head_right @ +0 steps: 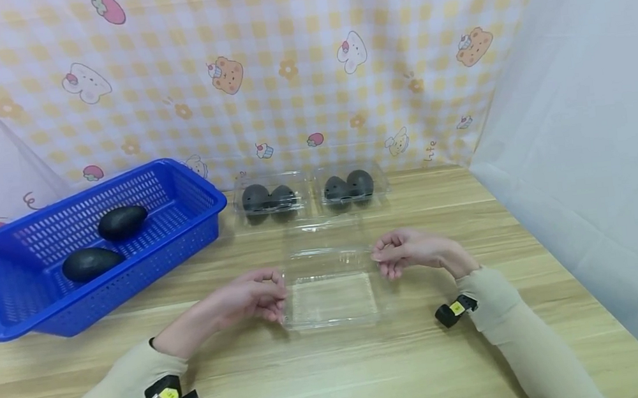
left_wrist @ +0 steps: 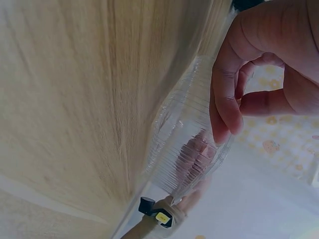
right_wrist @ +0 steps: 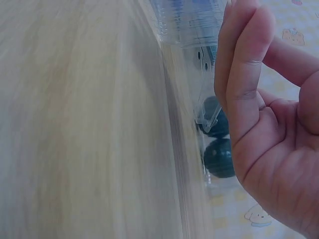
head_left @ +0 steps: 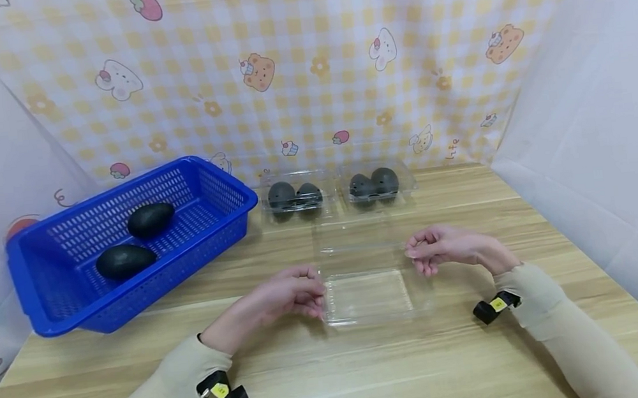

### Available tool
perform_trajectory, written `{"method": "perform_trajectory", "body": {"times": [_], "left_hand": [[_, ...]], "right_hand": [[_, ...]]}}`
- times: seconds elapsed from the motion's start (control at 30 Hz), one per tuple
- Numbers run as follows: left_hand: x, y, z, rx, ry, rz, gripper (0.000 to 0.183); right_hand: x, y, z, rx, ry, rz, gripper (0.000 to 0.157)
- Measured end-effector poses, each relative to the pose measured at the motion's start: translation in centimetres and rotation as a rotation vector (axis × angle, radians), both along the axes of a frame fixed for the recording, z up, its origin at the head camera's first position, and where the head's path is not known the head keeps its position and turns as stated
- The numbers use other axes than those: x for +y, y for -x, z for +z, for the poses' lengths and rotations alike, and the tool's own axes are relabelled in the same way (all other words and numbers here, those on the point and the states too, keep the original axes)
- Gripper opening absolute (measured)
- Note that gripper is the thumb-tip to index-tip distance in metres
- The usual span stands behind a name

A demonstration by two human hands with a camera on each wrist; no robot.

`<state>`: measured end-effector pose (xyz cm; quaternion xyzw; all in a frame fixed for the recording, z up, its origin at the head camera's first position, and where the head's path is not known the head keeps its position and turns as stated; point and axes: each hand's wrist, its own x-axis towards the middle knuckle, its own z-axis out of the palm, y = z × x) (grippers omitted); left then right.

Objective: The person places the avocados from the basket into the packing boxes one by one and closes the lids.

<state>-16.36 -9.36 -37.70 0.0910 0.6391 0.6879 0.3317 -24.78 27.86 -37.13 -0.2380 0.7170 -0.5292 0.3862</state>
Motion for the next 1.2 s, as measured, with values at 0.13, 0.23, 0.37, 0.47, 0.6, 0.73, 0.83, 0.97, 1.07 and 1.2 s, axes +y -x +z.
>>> {"method": "perform_trajectory", "body": {"times": [0.13,0.23,0.37,0.47,0.6,0.73,0.83,0.97,1.07,1.2], "left_hand": [[-0.5,-0.2,0.0,0.004,-0.001,0.003,0.006],[-0.9,-0.3,0.0,0.007,-0.008,0.005,0.008],[-1.5,-0.4,0.0,0.0,-0.02,0.005,0.009],[-1.6,-0.5,0.0,-0.002,-0.024,0.002,0.008],[-1.8,-0.6,0.2,0.001,-0.02,-0.012,0.006],[-2.1,-0.6,0.4,0.02,0.004,-0.023,0.003],[-2.3,-0.6,0.5,0.039,0.028,-0.03,0.002],[-2.4,-0.6,0.7,0.067,0.058,-0.041,0.009],[-2.5,-0.6,0.9,0.095,0.092,-0.036,0.016],[-2.9,-0.6,1.4,0.15,0.177,0.007,0.025]], "right_hand": [[-0.7,0.2,0.0,-0.03,0.011,0.007,0.024],[-1.3,0.3,0.1,-0.055,0.029,0.022,0.021],[-1.9,0.5,0.2,-0.07,0.049,0.037,0.018],[-2.1,0.6,0.2,-0.074,0.066,0.041,0.015],[-2.0,0.8,-0.2,-0.087,0.102,0.05,0.011],[-2.1,1.0,-0.4,-0.1,0.133,0.063,0.01],[-2.1,1.0,-0.4,-0.108,0.142,0.061,0.009],[-2.0,0.9,-0.4,-0.109,0.146,0.056,0.008],[-2.0,0.8,-0.4,-0.109,0.146,0.054,0.008],[-2.0,0.8,-0.4,-0.108,0.145,0.056,0.009]]}}
